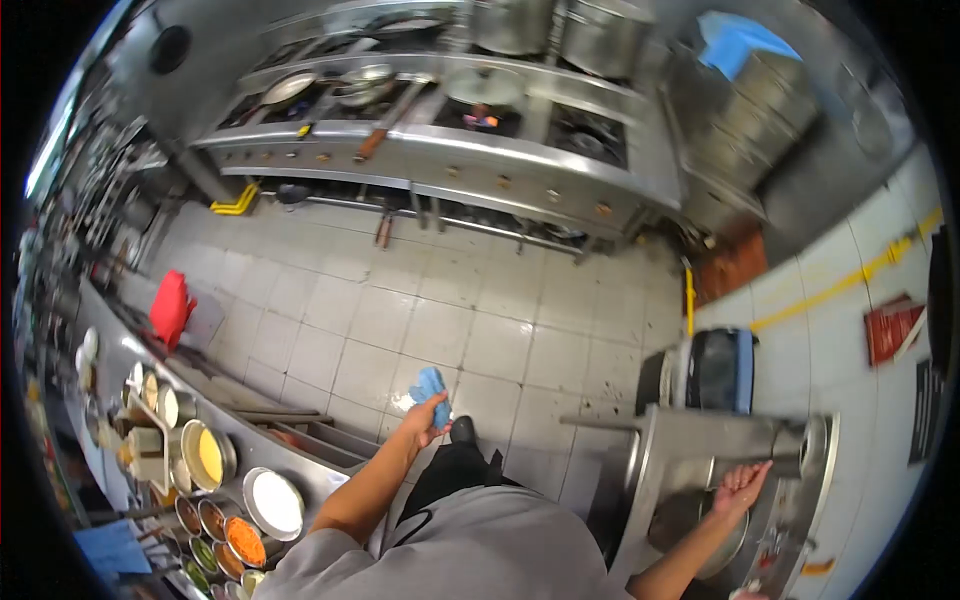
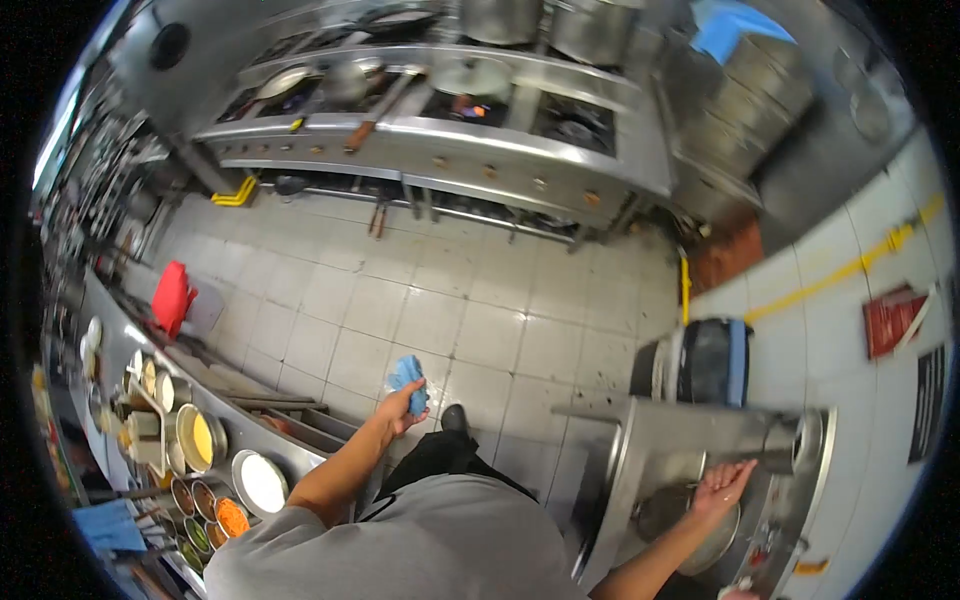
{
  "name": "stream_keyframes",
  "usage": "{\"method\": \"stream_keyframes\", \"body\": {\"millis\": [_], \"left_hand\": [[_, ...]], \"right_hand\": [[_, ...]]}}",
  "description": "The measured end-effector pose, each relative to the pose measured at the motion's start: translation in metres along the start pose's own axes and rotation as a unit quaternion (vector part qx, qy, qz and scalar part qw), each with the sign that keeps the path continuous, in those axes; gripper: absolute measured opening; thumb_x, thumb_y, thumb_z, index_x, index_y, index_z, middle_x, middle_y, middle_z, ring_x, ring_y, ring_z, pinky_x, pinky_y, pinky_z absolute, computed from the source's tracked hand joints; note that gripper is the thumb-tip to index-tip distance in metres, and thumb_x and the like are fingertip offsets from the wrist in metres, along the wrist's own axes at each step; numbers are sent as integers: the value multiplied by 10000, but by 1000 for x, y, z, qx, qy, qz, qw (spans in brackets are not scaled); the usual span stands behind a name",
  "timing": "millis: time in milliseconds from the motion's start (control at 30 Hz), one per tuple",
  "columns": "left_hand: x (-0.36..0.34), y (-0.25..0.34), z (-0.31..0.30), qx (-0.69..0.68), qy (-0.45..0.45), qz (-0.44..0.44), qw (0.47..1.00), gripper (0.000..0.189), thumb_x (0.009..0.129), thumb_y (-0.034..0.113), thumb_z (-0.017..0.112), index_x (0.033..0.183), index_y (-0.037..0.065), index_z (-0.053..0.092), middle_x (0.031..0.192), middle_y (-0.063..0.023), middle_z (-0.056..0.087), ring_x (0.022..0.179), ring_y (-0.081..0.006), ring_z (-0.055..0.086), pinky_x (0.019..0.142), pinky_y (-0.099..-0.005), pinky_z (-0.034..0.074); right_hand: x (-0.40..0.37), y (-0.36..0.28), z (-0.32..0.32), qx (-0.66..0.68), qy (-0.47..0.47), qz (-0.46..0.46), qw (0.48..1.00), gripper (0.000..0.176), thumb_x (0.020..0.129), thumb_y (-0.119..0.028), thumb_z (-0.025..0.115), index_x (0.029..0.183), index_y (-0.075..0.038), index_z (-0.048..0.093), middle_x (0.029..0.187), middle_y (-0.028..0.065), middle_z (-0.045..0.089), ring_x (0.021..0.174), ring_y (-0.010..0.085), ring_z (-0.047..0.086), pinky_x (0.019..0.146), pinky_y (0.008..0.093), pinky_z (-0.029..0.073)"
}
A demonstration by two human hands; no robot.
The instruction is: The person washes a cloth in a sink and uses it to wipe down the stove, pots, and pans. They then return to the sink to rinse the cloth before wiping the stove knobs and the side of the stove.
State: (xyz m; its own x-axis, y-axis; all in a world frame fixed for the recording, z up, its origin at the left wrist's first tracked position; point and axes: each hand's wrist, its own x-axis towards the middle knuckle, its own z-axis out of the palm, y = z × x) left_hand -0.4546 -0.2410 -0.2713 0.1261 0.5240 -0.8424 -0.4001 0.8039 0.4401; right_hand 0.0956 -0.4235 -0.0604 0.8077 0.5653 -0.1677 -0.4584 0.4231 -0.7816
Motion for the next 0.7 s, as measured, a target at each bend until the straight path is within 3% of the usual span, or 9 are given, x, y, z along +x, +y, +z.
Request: {"method": "stream_keyframes", "body": {"millis": [67,133,233,300,367,433,500,567,700], "left_hand": [[4,27,-12,-33,-13,23,999,455,761,370,712,1045,78,509,856,-83,551,687,-242,558,545,-335,489],[2,57,-24,-55,-27,44,997,451,766,371,710,1047,82,510,872,-83,556,708,-241,561,567,-339,492],[-29,98,-44,-147,-61,85,984,401,802,372,669,1043,90,515,885,-94,564,703,-238,557,607,-328,486],[-47,114,-65,-199,-34,128,971,390,801,357,665,1039,89,513,876,-96,563,687,-232,546,583,-325,474],[-57,123,-91,-254,-4,170,952,379,799,342,662,1035,87,511,866,-98,561,672,-226,536,559,-323,461],[-62,123,-122,-318,55,188,928,326,785,280,649,998,80,504,817,-95,544,614,-206,502,485,-302,412],[-71,122,-141,-358,79,213,906,308,775,260,641,978,80,497,796,-92,533,588,-199,485,455,-288,385],[-83,129,-154,-393,94,242,882,293,763,242,631,950,80,474,751,-83,506,551,-185,466,408,-255,339],[-104,132,-166,-421,154,259,855,301,748,268,629,944,108,466,753,-73,497,541,-169,446,407,-229,309]], "right_hand": [[7,44,64,12,-73,68,995,267,957,-332,466,775,-145,522,488,-65,269,372,50,200,331,215,176],[6,86,138,-201,-134,22,970,234,957,-296,469,785,-138,489,515,-59,315,398,42,258,350,210,207],[-7,151,214,-239,-219,85,942,202,944,-269,491,790,-141,465,556,-60,361,441,37,312,391,208,253],[-10,223,229,-341,-213,105,910,216,920,-322,521,778,-166,472,561,-71,383,450,29,329,388,206,263],[-33,288,246,-465,-300,145,820,261,929,-342,485,732,-172,466,554,-68,379,441,43,335,369,214,276],[-29,392,214,-519,-317,147,780,271,928,-333,468,743,-138,499,563,-45,420,462,64,380,394,227,300],[-32,460,207,-536,-455,35,710,283,930,-317,451,775,-91,521,576,-12,459,479,90,410,430,241,326],[-68,475,254,-524,-498,47,689,289,931,-310,445,780,-76,521,577,-4,459,483,92,405,440,246,324],[-139,433,365,-509,-547,126,653,299,931,-298,447,779,-52,522,574,0,443,486,83,377,446,252,297]]}}
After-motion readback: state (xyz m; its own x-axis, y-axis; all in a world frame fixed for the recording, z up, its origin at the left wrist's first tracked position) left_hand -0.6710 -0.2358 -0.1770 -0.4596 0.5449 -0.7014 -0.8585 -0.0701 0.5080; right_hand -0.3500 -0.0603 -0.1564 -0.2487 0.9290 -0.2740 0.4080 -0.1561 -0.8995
